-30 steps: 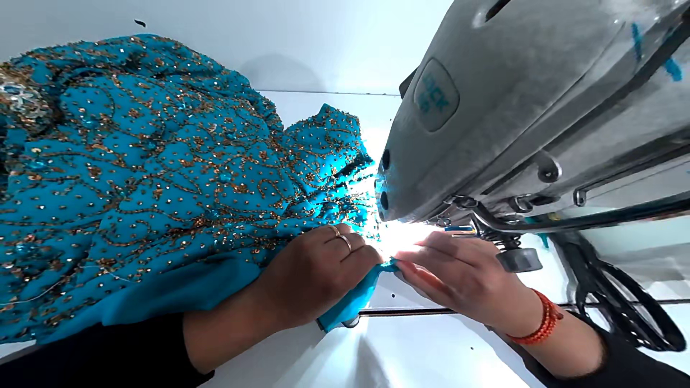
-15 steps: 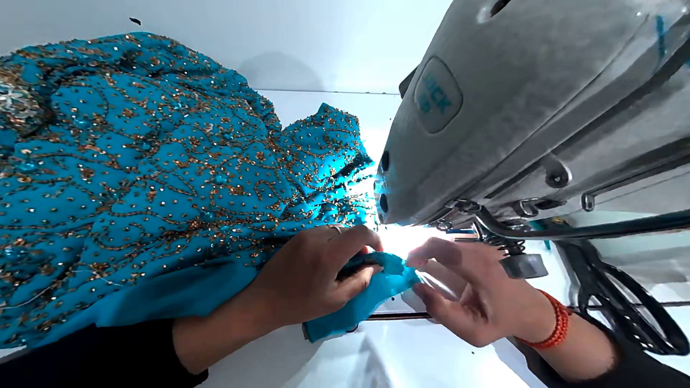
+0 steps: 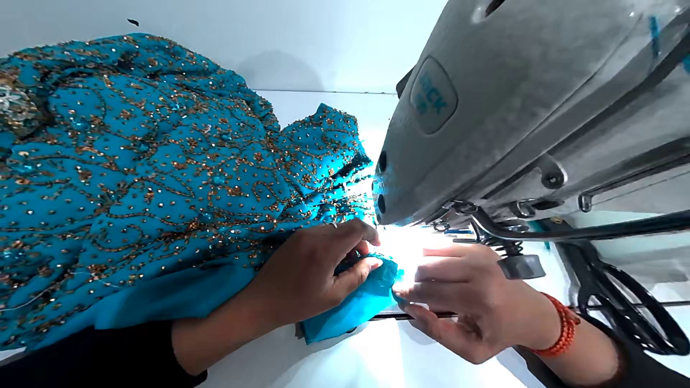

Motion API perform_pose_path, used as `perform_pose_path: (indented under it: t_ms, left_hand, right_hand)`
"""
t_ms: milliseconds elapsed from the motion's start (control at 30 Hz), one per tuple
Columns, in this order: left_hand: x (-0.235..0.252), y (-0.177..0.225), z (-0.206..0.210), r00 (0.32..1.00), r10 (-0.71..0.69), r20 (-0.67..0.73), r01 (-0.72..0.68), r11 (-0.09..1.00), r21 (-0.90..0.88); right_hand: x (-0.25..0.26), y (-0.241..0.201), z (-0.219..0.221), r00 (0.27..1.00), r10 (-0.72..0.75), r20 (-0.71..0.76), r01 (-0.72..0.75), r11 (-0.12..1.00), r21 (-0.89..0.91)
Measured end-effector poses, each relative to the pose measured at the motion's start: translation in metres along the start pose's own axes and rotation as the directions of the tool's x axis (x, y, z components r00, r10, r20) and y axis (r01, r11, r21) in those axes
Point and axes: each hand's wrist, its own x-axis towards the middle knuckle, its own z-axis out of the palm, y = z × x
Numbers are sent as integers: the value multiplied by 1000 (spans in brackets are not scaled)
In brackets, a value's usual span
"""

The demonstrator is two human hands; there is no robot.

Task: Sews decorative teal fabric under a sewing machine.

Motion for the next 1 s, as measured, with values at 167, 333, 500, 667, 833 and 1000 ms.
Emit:
perform_pose_path:
  t_ms: [167, 333, 500, 667, 833, 1000]
  left_hand:
    - [-3, -2, 3, 998, 55, 10, -56, 993, 104]
    - [-2, -1, 5, 999, 26, -41, -22, 995, 95]
    - [4, 1, 6, 993, 80, -89, -64, 984, 168]
    - [9, 3, 6, 983, 155, -101, -123, 956, 267]
    - [7, 2, 8, 983, 166, -81, -136, 946, 294]
    - [6, 3, 6, 981, 192, -31, -172, 928, 330]
  right_hand:
    - [2, -3, -2, 999, -33, 30, 30, 994, 109]
    - [3, -4, -3, 997, -48, 59, 35, 978, 204]
    - [-1, -3, -1, 999, 50, 6, -50, 978, 204]
    - [-4, 2, 4, 926, 293, -237, -285, 956, 66]
    - [-5, 3, 10, 940, 288, -184, -294, 956, -9]
    - [-2, 5, 8, 983, 106, -149, -131, 976, -172]
